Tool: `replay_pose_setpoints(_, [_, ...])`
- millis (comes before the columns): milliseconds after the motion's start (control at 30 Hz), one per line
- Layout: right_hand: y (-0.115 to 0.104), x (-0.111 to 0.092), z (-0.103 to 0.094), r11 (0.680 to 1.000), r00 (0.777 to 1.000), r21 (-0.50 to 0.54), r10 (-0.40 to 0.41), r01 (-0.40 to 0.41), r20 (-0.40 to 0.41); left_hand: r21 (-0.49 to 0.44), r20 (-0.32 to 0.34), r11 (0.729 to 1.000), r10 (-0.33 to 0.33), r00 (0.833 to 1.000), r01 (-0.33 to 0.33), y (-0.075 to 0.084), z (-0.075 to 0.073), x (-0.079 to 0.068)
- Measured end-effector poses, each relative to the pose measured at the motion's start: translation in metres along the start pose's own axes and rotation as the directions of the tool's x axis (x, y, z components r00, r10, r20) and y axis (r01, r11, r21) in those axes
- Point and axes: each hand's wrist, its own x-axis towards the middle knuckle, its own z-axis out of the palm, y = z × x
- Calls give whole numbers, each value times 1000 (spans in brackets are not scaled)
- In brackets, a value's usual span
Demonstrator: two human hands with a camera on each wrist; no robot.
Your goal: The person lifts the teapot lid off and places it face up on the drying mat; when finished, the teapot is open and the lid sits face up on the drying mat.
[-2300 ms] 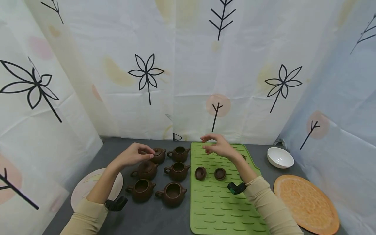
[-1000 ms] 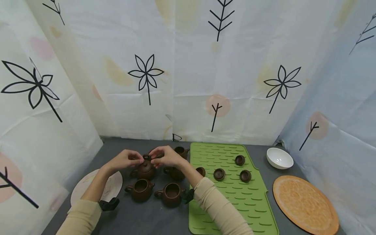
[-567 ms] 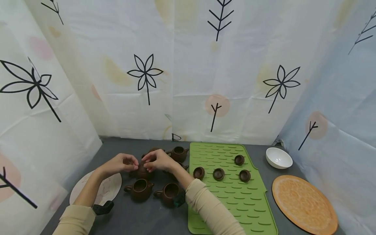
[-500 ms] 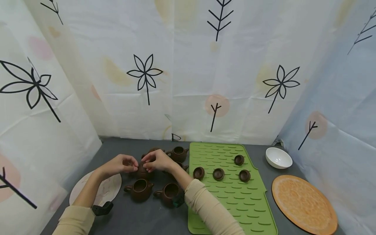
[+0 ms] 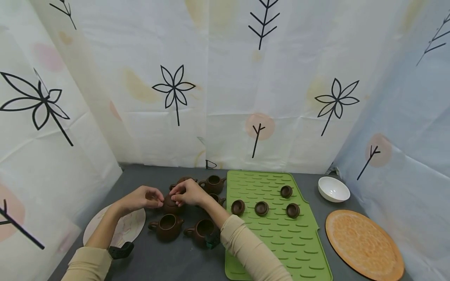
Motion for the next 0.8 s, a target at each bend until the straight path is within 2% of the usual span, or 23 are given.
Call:
replay_pose_setpoints(433, [-8, -14, -18, 997, 998, 50, -66, 66, -3, 16, -20, 1000, 0, 1000, 1, -4, 0, -3])
replay_pose_setpoints(800, [-7, -38, -58, 995, 995, 16, -93, 93, -34, 43, -33, 999, 20, 999, -18, -9, -1, -9])
